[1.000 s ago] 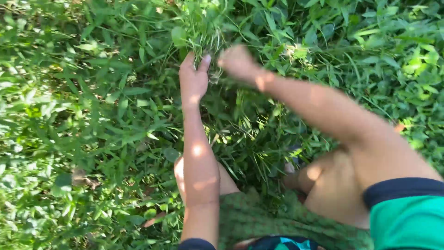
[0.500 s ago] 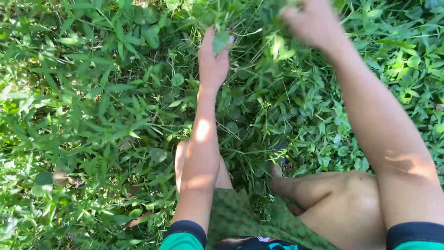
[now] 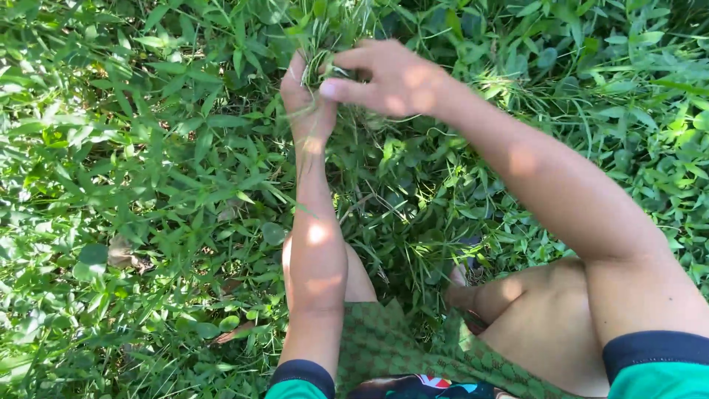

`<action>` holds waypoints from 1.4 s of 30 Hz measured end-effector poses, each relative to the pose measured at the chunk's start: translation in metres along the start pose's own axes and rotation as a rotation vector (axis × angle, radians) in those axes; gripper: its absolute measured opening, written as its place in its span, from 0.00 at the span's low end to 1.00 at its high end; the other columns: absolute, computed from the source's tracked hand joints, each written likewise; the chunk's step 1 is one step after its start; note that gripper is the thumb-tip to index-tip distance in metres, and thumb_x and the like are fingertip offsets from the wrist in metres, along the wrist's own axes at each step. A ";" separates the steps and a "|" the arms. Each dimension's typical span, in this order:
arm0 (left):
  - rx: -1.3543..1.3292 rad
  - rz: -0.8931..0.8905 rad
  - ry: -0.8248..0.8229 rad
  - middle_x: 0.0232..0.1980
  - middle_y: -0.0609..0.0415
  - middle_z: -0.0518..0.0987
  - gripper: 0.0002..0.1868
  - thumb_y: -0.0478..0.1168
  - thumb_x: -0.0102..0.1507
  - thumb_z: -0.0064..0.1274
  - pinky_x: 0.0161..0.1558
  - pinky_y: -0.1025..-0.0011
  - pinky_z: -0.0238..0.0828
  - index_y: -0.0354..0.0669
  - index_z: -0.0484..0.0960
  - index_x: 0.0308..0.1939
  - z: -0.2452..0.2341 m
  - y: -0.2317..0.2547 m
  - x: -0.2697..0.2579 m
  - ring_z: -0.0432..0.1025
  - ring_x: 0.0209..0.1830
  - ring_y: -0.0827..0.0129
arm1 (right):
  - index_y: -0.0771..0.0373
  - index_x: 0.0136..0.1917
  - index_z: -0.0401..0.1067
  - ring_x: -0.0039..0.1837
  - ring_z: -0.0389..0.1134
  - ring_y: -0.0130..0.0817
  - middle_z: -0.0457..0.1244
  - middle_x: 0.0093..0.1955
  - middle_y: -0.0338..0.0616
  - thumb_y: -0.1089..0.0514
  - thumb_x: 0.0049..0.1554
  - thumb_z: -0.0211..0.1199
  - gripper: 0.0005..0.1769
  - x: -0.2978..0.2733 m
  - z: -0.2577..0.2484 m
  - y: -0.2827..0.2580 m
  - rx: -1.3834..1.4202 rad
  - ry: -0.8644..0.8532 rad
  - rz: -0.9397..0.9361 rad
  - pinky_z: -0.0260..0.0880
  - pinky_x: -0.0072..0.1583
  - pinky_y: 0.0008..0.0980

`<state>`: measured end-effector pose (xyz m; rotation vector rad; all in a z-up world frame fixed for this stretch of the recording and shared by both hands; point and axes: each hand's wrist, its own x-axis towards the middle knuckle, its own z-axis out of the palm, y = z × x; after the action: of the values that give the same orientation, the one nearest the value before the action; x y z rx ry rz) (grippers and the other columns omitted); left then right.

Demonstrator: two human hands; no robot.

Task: Pulling grass and weeds from the ground by hand and gathering them into bundles

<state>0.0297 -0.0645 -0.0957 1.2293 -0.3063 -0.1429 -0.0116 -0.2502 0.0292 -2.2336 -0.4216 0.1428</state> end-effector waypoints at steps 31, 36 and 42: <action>0.966 -0.396 -0.022 0.47 0.49 0.85 0.18 0.41 0.55 0.62 0.51 0.59 0.75 0.59 0.84 0.50 0.013 -0.030 -0.018 0.79 0.49 0.49 | 0.54 0.38 0.77 0.38 0.73 0.47 0.70 0.34 0.47 0.53 0.50 0.59 0.08 -0.079 0.058 0.174 -0.731 -0.708 0.089 0.72 0.43 0.47; 0.923 -0.374 -0.024 0.47 0.49 0.85 0.18 0.41 0.57 0.58 0.50 0.58 0.76 0.59 0.83 0.51 0.014 -0.018 -0.011 0.79 0.48 0.49 | 0.54 0.41 0.79 0.42 0.73 0.52 0.70 0.37 0.52 0.48 0.57 0.57 0.13 -0.065 0.057 0.153 -0.646 -0.662 0.186 0.72 0.47 0.49; 0.978 -0.517 0.004 0.48 0.46 0.85 0.19 0.43 0.57 0.53 0.49 0.54 0.75 0.59 0.81 0.53 0.042 -0.017 -0.013 0.78 0.47 0.45 | 0.60 0.41 0.78 0.46 0.71 0.55 0.69 0.42 0.54 0.50 0.51 0.59 0.13 -0.064 0.182 0.223 -0.298 -0.271 0.461 0.72 0.49 0.50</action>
<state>0.0056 -0.1051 -0.1008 2.2674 -0.0262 -0.4713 -0.0599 -0.2727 -0.2609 -2.5853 -0.0620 0.6686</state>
